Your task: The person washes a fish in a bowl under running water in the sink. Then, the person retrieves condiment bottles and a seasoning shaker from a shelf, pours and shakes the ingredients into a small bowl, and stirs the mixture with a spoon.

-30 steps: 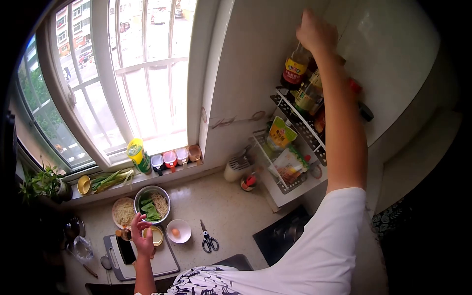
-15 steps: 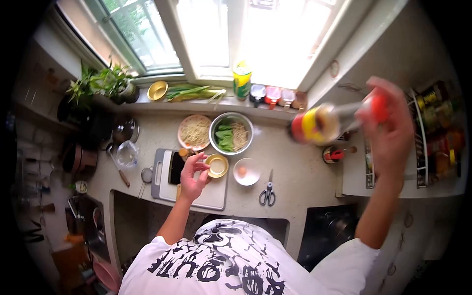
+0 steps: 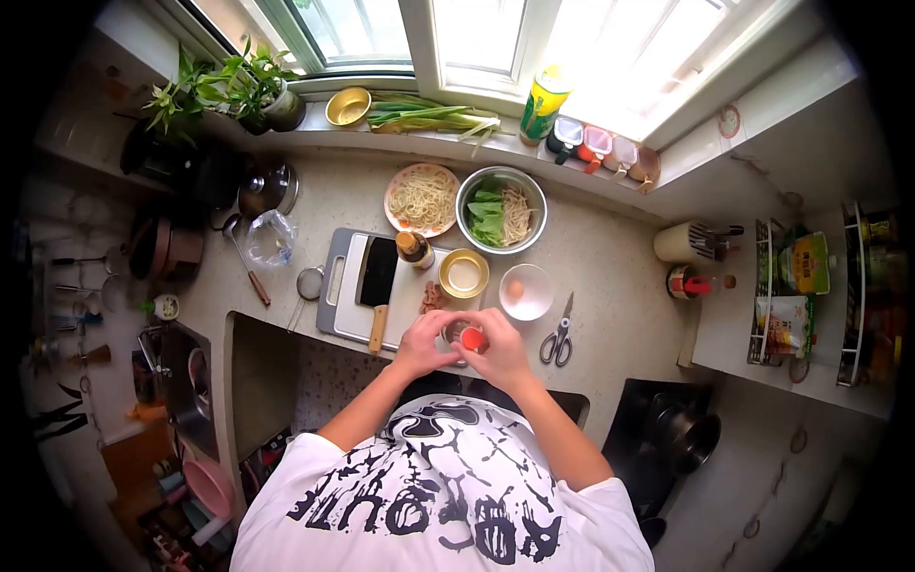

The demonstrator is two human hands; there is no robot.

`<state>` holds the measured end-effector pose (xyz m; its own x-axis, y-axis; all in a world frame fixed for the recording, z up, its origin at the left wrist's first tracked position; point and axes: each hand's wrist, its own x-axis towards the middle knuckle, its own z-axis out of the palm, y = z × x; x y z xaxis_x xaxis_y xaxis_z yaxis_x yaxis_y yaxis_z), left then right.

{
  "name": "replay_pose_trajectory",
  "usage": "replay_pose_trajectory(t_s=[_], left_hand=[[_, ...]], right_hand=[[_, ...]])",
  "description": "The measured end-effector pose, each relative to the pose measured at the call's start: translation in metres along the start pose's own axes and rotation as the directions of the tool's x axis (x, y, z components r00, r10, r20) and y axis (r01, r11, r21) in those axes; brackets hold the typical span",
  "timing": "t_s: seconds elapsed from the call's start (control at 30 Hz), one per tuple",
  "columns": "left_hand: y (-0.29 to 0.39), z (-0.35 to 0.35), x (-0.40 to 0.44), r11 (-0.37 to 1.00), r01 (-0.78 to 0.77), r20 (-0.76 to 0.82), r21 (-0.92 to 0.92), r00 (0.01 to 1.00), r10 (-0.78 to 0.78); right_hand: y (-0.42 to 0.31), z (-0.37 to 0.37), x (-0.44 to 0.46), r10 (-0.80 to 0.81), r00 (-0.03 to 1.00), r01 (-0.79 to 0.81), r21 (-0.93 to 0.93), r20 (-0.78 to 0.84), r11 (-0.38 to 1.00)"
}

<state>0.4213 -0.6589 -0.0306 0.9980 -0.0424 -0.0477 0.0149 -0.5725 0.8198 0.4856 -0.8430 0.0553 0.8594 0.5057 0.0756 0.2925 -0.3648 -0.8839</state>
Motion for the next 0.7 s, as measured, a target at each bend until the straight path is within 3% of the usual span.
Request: replay_pose_trajectory(t_s=[0.17,0.4,0.7], left_hand=[[-0.002,0.025,0.008,0.999,-0.052,0.006,-0.006,0.999,0.052],[0.001,0.069,0.029,0.992,-0.123,0.038,-0.015,0.992,0.124],[-0.001,0.105,0.036,0.991,-0.136,0.101,0.01,0.986,0.135]], right_hand=[[0.023,0.006,-0.022,0.117,0.991,-0.118,-0.014,-0.059,0.993],[0.052,-0.005,-0.045,0.084,0.982,-0.103,-0.109,-0.17,0.989],[0.07,-0.013,-0.068,0.212,0.931,-0.24,-0.059,-0.296,0.969]])
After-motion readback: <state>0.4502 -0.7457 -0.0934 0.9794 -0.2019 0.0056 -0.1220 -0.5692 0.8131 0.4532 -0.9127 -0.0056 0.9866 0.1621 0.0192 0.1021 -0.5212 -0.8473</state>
